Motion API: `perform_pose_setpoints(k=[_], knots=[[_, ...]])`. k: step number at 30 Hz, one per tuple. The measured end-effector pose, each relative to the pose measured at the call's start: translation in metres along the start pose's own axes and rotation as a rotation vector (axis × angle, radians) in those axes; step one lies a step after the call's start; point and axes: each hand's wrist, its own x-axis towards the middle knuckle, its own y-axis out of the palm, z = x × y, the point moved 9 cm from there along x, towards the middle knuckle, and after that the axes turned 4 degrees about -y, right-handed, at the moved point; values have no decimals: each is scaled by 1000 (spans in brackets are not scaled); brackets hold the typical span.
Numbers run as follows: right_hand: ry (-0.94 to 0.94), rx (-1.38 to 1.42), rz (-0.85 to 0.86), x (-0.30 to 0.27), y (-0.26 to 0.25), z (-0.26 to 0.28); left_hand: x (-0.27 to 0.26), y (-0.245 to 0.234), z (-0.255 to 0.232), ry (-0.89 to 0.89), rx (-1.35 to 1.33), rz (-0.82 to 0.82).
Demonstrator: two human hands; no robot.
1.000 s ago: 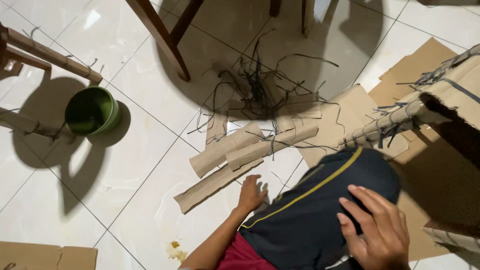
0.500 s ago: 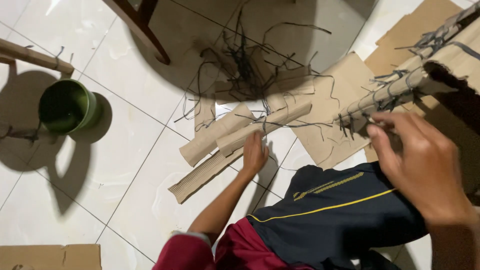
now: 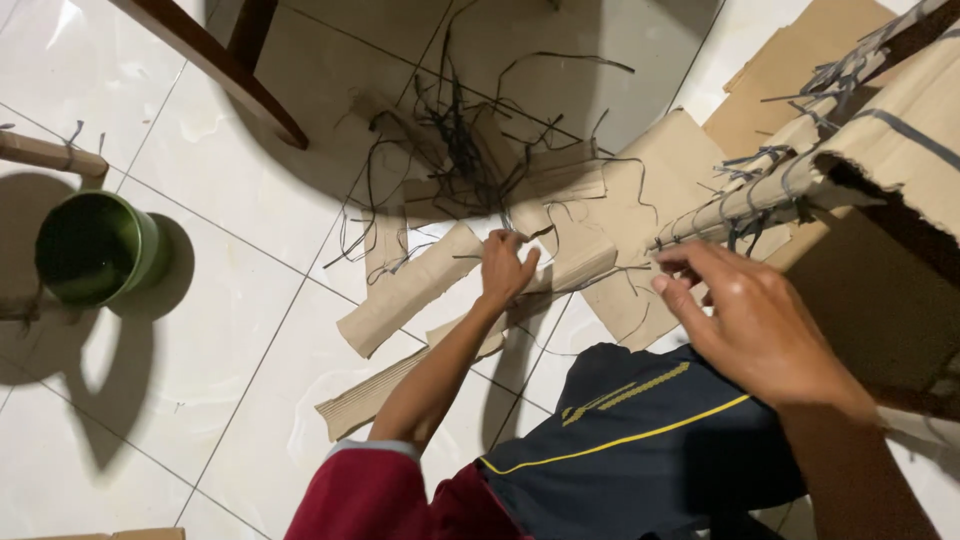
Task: Wrapping the legs of a wooden chair with cardboard and string.
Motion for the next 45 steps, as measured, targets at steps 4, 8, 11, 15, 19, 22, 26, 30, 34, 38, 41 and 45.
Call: perform_pose_setpoints(k=[4,8,11,15,19,22,26,30,34,38,41,45], knots=[[6,26,-3,4,0,6,47,51,14,-324,-52,160],[61,-9,44,5,8,-9,45,76,23,-535,47,188],[141,16,115,2,11,-20,32,63,15,-496,95,92],[91,128,68,0,2,-18,11,40,25,-442,21,-38],[-12,140,-3,-1,0,-7,15,19,24,-331,76,-276],[-33,140,-33,1,-3,-2,23,5,-9,-162,32,-351],[-40,130,-11,9,1,2,47,45,-12,-337,-28,-104],[-34,126,-20,13,-4,12,59,60,26,-538,207,-220],[-65,130,-50,14,-6,8,49,36,32,-506,110,-271],[6,131,-9,15,-5,10,10,27,50,-591,-241,-106],[37,63,53,18,3,9,-34,-10,37,-494,-339,-148],[111,-126,208,26,26,-1,-92,-85,8,-155,-202,-423]])
